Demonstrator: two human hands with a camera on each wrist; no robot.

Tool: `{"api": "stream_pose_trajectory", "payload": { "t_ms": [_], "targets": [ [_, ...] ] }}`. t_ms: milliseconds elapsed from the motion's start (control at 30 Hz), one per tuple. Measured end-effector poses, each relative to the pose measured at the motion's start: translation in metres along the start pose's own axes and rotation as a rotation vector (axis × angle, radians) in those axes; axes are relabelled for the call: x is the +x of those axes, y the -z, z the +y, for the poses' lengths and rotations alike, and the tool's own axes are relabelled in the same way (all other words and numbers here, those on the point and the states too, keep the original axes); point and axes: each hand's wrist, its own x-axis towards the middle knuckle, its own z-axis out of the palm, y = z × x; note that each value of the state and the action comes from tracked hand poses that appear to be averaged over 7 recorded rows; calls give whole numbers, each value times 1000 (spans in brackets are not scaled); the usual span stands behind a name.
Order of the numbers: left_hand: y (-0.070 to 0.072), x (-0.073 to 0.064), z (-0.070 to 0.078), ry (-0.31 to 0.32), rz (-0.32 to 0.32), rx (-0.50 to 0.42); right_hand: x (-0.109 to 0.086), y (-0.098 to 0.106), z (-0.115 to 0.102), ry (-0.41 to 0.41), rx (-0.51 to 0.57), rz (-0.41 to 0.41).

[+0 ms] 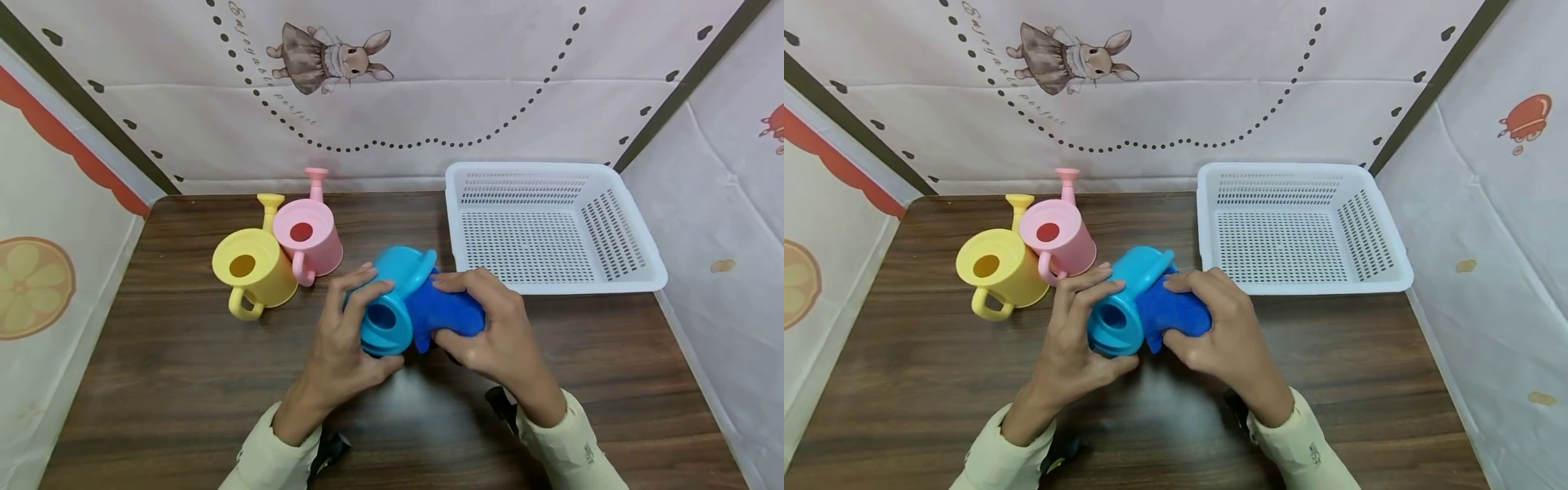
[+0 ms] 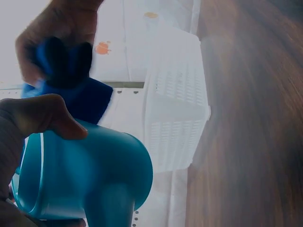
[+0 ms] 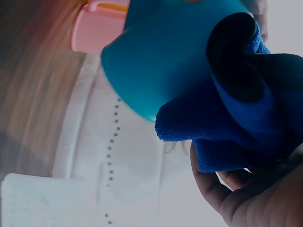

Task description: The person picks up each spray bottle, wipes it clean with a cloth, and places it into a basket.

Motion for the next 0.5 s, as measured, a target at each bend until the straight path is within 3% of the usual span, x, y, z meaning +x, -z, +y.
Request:
{"api": "stream_pose_trajectory", "payload": {
  "t_ms": [500],
  "targets": [
    [1, -4, 9, 12, -22, 37, 7, -1, 11, -152, -70, -17]
  ]
}}
